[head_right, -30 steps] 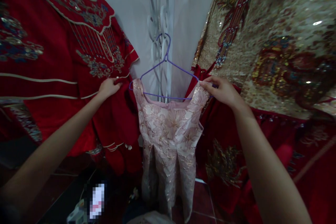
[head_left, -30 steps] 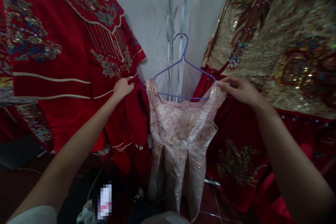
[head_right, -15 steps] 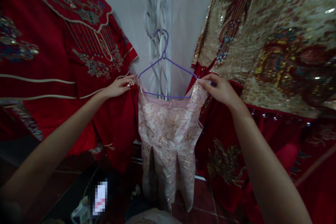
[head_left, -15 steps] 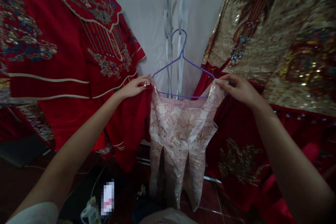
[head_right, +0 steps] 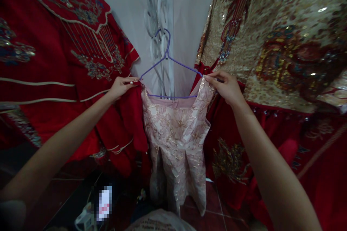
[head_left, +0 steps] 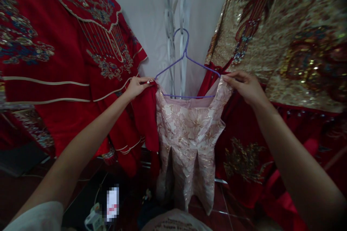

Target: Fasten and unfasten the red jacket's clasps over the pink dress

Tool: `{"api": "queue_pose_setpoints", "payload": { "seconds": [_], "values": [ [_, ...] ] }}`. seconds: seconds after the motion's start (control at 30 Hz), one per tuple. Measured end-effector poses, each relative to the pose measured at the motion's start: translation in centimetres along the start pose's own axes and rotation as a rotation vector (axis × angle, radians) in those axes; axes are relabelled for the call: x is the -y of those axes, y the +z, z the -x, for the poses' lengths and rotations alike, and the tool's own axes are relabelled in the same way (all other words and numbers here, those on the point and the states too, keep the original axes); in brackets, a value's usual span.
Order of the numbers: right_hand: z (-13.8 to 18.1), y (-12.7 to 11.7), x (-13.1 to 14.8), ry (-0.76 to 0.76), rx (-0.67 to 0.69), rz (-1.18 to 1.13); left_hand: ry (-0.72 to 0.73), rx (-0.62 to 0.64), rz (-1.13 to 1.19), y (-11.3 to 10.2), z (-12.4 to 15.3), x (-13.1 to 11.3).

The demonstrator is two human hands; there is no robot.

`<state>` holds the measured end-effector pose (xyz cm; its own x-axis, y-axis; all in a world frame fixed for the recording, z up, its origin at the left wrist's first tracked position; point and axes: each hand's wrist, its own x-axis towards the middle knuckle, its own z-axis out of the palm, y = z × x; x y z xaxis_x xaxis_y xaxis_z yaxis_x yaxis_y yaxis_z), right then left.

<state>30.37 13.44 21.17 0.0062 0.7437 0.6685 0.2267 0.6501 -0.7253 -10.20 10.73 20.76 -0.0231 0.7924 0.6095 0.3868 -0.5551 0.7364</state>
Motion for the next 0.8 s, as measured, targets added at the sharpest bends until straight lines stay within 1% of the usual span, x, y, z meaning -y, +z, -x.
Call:
{"api": "queue_pose_setpoints", "payload": {
  "seconds": [0.13, 0.27, 0.33, 0.37, 0.47, 0.5, 0.57, 0.6, 0.67, 0.73, 0.8],
  "values": [
    [-0.6, -0.1, -0.5, 0.042, -0.149, -0.044, -0.083, -0.154, 0.265, 0.3, 0.1, 0.7],
    [-0.2, -0.8, -1.5, 0.091, -0.356, -0.118, -0.201, -0.367, 0.351, 0.0, 0.0, 1.9],
    [1.2, -0.8, -2.4, 0.139, -0.444, -0.185, -0.262, -0.445, 0.353, -0.6, 0.5, 2.7],
    [2.3, -0.7, -2.8, 0.169, -0.478, -0.224, -0.282, -0.463, 0.345, -1.0, 1.0, 3.1],
    [6.3, 0.0, -3.7, 0.261, -0.553, -0.343, -0.291, -0.445, 0.237, -2.2, 3.1, 4.2],
    [7.7, 0.1, -3.7, 0.28, -0.553, -0.356, -0.292, -0.424, 0.174, -2.6, 3.9, 4.3],
    [10.0, 0.3, -3.2, 0.282, -0.499, -0.317, -0.285, -0.343, 0.05, -3.2, 5.6, 4.2],
    [11.0, 0.3, -2.6, 0.265, -0.452, -0.269, -0.267, -0.272, -0.003, -3.4, 6.4, 3.8],
    [12.1, 0.3, -0.9, 0.185, -0.35, -0.161, -0.187, -0.071, -0.078, -3.1, 8.1, 2.3],
    [12.4, 0.5, 1.4, 0.096, -0.26, -0.073, -0.077, 0.148, -0.115, -1.9, 9.6, 0.1],
    [12.3, 1.0, 3.7, 0.027, -0.2, -0.014, 0.025, 0.317, -0.116, 0.4, 10.6, -2.6]
  ]
}}
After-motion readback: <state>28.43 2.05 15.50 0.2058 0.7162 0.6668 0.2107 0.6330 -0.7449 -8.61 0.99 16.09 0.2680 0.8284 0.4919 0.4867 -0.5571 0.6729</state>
